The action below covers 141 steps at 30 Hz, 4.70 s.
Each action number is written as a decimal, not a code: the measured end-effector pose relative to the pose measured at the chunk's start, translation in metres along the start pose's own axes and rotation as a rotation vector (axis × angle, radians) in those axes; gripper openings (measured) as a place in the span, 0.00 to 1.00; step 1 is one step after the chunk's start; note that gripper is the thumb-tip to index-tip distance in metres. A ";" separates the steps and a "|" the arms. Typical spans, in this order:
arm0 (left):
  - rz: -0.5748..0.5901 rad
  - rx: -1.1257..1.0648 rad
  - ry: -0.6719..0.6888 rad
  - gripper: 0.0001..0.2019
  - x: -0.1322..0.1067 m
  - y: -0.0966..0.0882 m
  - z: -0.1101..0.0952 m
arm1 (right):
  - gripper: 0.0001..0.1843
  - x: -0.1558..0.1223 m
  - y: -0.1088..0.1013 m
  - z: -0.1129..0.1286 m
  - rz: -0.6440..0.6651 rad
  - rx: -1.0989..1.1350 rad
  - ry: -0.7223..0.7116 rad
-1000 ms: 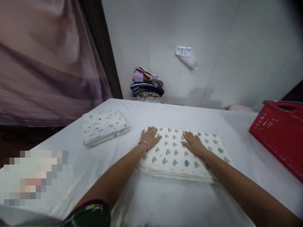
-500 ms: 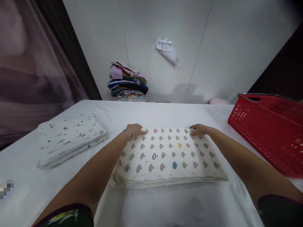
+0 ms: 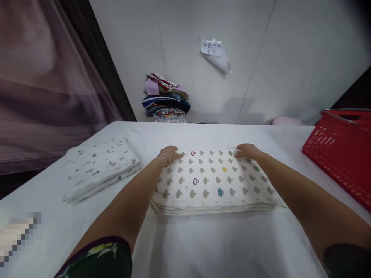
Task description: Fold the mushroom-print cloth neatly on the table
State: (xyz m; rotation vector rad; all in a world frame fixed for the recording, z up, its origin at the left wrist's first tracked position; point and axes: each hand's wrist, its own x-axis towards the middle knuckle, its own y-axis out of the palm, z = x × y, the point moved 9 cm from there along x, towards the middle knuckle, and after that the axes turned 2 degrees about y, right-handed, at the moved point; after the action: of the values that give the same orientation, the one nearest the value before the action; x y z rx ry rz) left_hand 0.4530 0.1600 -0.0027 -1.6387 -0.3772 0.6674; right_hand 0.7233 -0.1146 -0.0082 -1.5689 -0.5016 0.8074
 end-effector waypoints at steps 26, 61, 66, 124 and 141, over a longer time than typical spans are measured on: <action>-0.127 -0.101 0.215 0.31 -0.127 0.041 -0.009 | 0.31 -0.140 0.051 0.006 -0.275 0.143 -0.116; -0.417 -0.244 0.450 0.13 -0.220 0.049 -0.102 | 0.17 -0.232 0.037 0.124 -0.467 0.522 -0.511; -0.389 -0.265 0.417 0.13 -0.213 0.050 -0.103 | 0.14 -0.230 0.039 0.122 -0.467 0.589 -0.473; -0.512 -0.092 0.527 0.12 -0.233 0.048 -0.127 | 0.13 -0.243 0.043 0.132 -0.619 0.433 -0.585; -0.489 -0.113 0.436 0.11 -0.244 0.037 -0.036 | 0.15 -0.244 0.045 0.131 -0.632 0.433 -0.603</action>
State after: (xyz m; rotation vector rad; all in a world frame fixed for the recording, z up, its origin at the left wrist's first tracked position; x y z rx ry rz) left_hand 0.2805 -0.0190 0.0149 -1.6591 -0.4767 -0.0811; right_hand 0.4591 -0.2096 -0.0028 -0.6767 -1.1081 0.8087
